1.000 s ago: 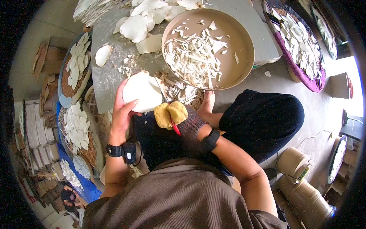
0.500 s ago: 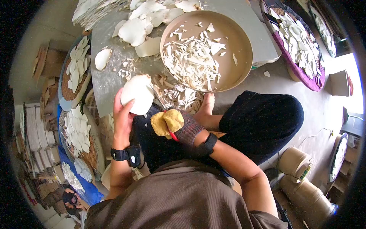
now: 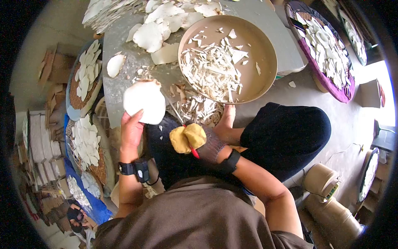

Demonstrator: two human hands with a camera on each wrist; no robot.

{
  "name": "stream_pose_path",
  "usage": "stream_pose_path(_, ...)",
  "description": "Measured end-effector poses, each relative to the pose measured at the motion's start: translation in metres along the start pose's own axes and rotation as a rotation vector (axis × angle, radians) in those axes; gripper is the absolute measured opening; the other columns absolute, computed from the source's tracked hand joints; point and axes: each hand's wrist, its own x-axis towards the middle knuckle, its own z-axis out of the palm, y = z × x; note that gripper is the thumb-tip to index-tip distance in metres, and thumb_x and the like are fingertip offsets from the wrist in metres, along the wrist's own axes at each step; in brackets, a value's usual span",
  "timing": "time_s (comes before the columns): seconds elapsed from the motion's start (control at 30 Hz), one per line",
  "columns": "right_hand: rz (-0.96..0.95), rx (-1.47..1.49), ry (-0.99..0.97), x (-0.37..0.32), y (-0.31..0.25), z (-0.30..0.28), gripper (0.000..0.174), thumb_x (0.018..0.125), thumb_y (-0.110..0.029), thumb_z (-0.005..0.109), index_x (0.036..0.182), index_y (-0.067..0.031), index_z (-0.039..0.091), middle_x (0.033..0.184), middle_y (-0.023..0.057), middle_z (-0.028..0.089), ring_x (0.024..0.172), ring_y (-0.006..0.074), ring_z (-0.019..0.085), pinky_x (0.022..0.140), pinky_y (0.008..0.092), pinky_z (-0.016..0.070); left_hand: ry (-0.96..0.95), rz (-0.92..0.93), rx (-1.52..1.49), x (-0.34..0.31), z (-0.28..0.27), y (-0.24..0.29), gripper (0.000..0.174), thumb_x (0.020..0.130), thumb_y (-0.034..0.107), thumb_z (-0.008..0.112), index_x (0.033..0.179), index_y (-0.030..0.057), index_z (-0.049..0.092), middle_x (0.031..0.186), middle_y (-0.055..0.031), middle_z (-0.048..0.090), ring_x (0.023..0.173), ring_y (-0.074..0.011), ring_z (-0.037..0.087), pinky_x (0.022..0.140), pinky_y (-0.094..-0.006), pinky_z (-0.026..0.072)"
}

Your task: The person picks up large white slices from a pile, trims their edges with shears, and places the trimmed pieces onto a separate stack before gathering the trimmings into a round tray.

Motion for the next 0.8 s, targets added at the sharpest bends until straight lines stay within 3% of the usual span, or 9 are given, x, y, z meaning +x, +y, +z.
stream_pose_path(0.13, 0.028, 0.339, 0.042, -0.022, 0.019, -0.048, 0.048, 0.096, -0.034, 0.038, 0.121, 0.0074, 0.044, 0.122, 0.0188, 0.051, 0.115, 0.0259, 0.05, 0.101, 0.0361, 0.0382, -0.077, 0.341, 0.312, 0.011, -0.013, 0.012, 0.014, 0.079, 0.0, 0.06, 0.09, 0.0064, 0.068, 0.128, -0.0141, 0.051, 0.116, -0.0236, 0.049, 0.1, -0.0368, 0.0377)
stream_pose_path(0.2, 0.007, 0.191, 0.207, -0.011, 0.049, -0.042, 0.046, 0.097, -0.031, 0.037, 0.122, 0.0067, 0.043, 0.125, 0.0183, 0.05, 0.116, 0.0258, 0.05, 0.102, 0.0356, 0.037, -0.073, 0.577, 0.503, 0.016, -0.014, 0.01, 0.013, 0.076, 0.001, 0.063, 0.083, 0.0102, 0.07, 0.134, -0.0143, 0.046, 0.122, -0.0261, 0.045, 0.102, -0.0378, 0.0353)
stream_pose_path(0.27, -0.037, 0.41, -0.151, -0.01, -0.014, 0.022, 0.057, 0.091, -0.039, 0.035, 0.124, 0.0074, 0.041, 0.127, 0.0204, 0.047, 0.117, 0.0281, 0.048, 0.104, 0.0357, 0.0343, -0.055, 0.643, 0.619, 0.016, -0.009, 0.013, 0.011, 0.074, 0.004, 0.064, 0.076, 0.013, 0.07, 0.138, -0.0135, 0.041, 0.126, -0.0282, 0.041, 0.103, -0.0384, 0.0343)
stream_pose_path(0.43, 0.194, 0.931, 0.097, -0.022, -0.005, -0.016, 0.124, 0.053, -0.09, 0.04, 0.12, 0.0145, 0.042, 0.12, 0.0303, 0.048, 0.115, 0.0396, 0.048, 0.106, 0.0449, 0.0299, -0.042, 0.679, 0.669, 0.013, -0.007, 0.011, 0.012, 0.074, 0.004, 0.064, 0.076, 0.0132, 0.07, 0.139, -0.0143, 0.04, 0.126, -0.0291, 0.04, 0.103, -0.0391, 0.0347)
stream_pose_path(0.5, 0.134, 0.668, 0.079, -0.024, 0.003, -0.018, 0.075, 0.082, -0.055, 0.037, 0.124, 0.0071, 0.041, 0.127, 0.0236, 0.046, 0.119, 0.0303, 0.046, 0.106, 0.0369, 0.0315, -0.066, 0.644, 0.651, 0.013, -0.006, 0.011, 0.012, 0.075, 0.004, 0.063, 0.076, 0.0132, 0.071, 0.139, -0.0144, 0.04, 0.127, -0.0293, 0.04, 0.103, -0.039, 0.0346)
stream_pose_path(0.57, 0.063, 0.496, 0.0, -0.024, 0.008, -0.013, 0.05, 0.097, -0.037, 0.037, 0.125, 0.0036, 0.041, 0.129, 0.0198, 0.045, 0.12, 0.025, 0.045, 0.105, 0.0329, 0.033, -0.091, 0.613, 0.61, 0.014, -0.006, 0.011, 0.013, 0.074, 0.003, 0.063, 0.076, 0.0136, 0.071, 0.139, -0.0146, 0.04, 0.127, -0.0293, 0.039, 0.103, -0.0387, 0.0346)
stream_pose_path(0.6, 0.023, 0.454, -0.069, -0.023, 0.006, -0.007, 0.049, 0.096, -0.036, 0.038, 0.125, 0.0036, 0.042, 0.128, 0.0193, 0.046, 0.12, 0.0244, 0.046, 0.104, 0.0328, 0.0336, -0.101, 0.599, 0.578, 0.016, -0.007, 0.01, 0.013, 0.074, 0.003, 0.063, 0.076, 0.014, 0.071, 0.138, -0.0146, 0.04, 0.127, -0.0291, 0.039, 0.103, -0.0385, 0.0346)
stream_pose_path(0.7, 0.013, -0.074, 0.136, -0.03, 0.004, 0.009, 0.045, 0.096, -0.033, 0.043, 0.122, 0.0033, 0.044, 0.125, 0.0168, 0.049, 0.117, 0.0216, 0.048, 0.101, 0.0326, 0.0362, -0.123, 0.623, 0.579, 0.02, -0.012, 0.004, 0.014, 0.075, 0.001, 0.062, 0.079, 0.0117, 0.07, 0.135, -0.013, 0.044, 0.127, -0.0284, 0.04, 0.104, -0.0383, 0.0342)
stream_pose_path(0.8, -0.008, -0.178, 0.147, -0.022, -0.01, 0.029, 0.038, 0.096, -0.028, 0.045, 0.118, 0.0026, 0.048, 0.117, 0.0146, 0.055, 0.109, 0.0195, 0.053, 0.096, 0.0317, 0.0408, -0.101, 0.534, 0.577, 0.019, -0.01, 0.007, 0.015, 0.078, 0.0, 0.061, 0.091, 0.0063, 0.065, 0.126, -0.0116, 0.052, 0.119, -0.025, 0.047, 0.099, -0.0364, 0.0391)
